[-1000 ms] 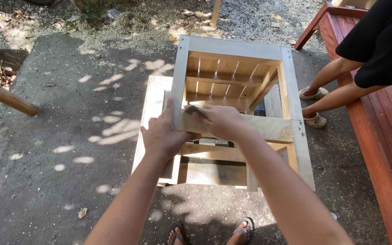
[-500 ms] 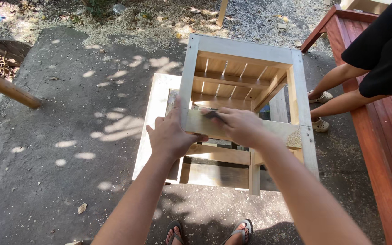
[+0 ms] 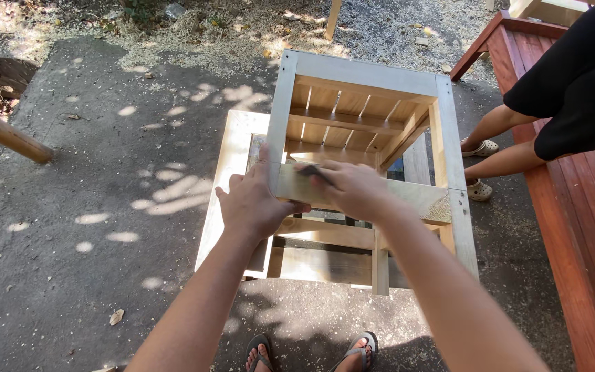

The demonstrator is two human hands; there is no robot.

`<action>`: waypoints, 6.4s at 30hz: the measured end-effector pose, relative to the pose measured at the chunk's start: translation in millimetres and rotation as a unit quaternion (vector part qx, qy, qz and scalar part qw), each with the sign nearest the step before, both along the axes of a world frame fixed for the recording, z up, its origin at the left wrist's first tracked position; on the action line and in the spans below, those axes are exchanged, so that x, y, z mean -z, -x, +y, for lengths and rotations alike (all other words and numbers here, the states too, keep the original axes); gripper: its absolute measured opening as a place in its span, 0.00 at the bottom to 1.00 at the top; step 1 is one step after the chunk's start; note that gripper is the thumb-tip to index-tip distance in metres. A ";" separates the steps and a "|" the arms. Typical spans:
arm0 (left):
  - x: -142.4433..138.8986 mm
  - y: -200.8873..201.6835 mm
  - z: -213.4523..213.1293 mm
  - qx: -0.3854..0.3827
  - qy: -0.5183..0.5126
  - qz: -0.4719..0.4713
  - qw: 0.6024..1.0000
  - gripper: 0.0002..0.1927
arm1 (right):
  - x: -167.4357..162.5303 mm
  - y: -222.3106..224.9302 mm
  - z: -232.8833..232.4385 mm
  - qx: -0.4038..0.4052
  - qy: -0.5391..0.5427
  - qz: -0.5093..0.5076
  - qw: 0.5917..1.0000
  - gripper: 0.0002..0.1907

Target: The person sands a small wooden stool frame with sandpaper, rubbing the top rails, edges and legs while steadying the frame with the other hand. They rotate and reposition the stool to reach different sides, then run their hands over the sanded surfaces at the end.

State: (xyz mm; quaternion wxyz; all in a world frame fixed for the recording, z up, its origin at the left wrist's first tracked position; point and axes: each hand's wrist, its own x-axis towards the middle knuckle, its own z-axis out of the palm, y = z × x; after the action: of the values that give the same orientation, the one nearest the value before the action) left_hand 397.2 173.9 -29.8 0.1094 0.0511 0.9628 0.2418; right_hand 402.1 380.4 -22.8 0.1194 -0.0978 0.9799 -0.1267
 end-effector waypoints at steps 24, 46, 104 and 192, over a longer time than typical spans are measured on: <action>0.9 0.4 0.6 -0.001 -0.004 0.004 1.000 0.77 | -26.8 -26.8 25.3 -0.040 0.092 0.105 0.989 0.20; -5.0 -4.4 -0.4 -0.003 -0.010 0.005 1.000 0.75 | 11.2 -22.7 -31.6 -0.093 0.044 0.279 0.955 0.24; -1.7 -6.7 3.9 -0.007 -0.007 0.010 1.000 0.75 | 2.4 -10.2 74.1 0.089 0.004 -0.111 0.990 0.27; -7.6 -5.4 17.5 -0.005 0.015 0.001 1.000 0.76 | -33.4 -36.6 88.2 0.081 -0.026 -0.112 0.990 0.27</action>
State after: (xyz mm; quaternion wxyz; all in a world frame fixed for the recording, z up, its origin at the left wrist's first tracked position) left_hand 402.6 191.4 -22.2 0.1081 0.0452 0.9666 0.2281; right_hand 438.6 468.6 10.6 0.2199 0.0001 0.9681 -0.1201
